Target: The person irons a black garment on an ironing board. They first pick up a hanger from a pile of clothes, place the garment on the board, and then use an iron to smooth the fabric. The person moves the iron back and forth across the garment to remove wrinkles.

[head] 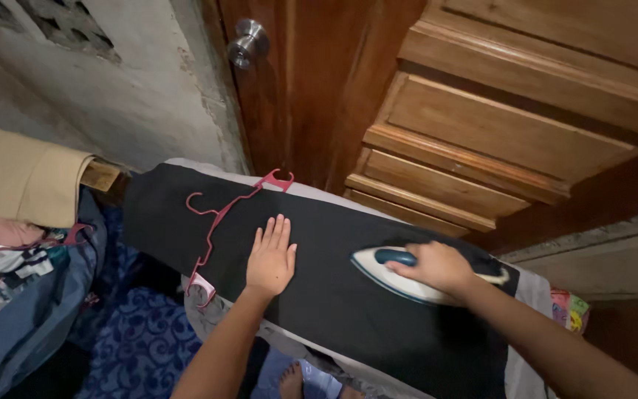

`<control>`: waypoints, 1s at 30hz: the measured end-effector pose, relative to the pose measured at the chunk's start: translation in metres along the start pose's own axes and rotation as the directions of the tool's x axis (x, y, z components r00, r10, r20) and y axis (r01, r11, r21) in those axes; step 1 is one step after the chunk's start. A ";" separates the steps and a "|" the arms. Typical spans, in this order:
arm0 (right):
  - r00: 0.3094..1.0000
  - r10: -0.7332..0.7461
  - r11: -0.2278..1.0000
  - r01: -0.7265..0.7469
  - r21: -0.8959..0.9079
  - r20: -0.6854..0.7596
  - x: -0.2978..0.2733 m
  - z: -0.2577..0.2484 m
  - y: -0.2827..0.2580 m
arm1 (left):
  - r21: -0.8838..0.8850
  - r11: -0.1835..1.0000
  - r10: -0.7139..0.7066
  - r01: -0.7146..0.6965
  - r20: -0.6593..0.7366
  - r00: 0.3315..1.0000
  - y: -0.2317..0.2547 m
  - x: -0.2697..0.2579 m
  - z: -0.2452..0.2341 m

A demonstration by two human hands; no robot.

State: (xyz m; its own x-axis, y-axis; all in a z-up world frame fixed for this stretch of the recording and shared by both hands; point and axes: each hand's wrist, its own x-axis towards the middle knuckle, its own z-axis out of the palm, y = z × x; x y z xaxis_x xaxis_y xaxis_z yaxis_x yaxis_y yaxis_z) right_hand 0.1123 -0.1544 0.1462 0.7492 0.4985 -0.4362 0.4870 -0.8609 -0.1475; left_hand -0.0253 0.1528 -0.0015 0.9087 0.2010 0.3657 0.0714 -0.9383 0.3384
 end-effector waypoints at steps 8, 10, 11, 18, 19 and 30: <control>1.000 0.000 0.998 0.002 -0.070 0.025 0.004 -0.001 -0.001 | -0.048 0.998 -0.046 0.049 0.063 0.997 0.000 0.002 -0.003; 0.997 -0.069 0.996 0.071 -0.057 0.039 0.016 -0.002 -0.016 | -0.080 0.996 -0.028 0.032 0.045 0.999 -0.003 0.001 -0.004; 0.992 -0.118 0.992 0.119 -0.040 0.035 0.022 -0.003 -0.026 | -0.141 0.989 -0.033 0.037 0.033 0.999 -0.004 -0.001 -0.006; 0.959 -0.285 0.952 0.281 -0.119 -0.013 0.035 0.005 -0.096 | -0.421 0.900 -0.107 0.116 0.044 0.993 -0.011 0.001 -0.012; 0.961 -0.274 0.956 0.270 -0.112 -0.025 0.033 0.005 -0.099 | -0.426 0.896 -0.114 0.125 0.052 0.992 -0.011 0.001 -0.013; 0.992 0.028 0.998 -0.021 -0.060 0.120 0.005 0.011 -0.045 | -0.174 0.983 -0.058 0.053 -0.024 0.998 -0.008 0.000 -0.002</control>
State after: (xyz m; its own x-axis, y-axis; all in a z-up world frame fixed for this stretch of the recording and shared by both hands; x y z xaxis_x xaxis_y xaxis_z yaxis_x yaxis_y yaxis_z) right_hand 0.0889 -0.1147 0.1408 0.7032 0.4581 -0.5437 0.4968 -0.8637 -0.0850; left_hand -0.0267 0.1603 -0.0025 0.8930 0.2617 0.3662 0.0468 -0.8632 0.5027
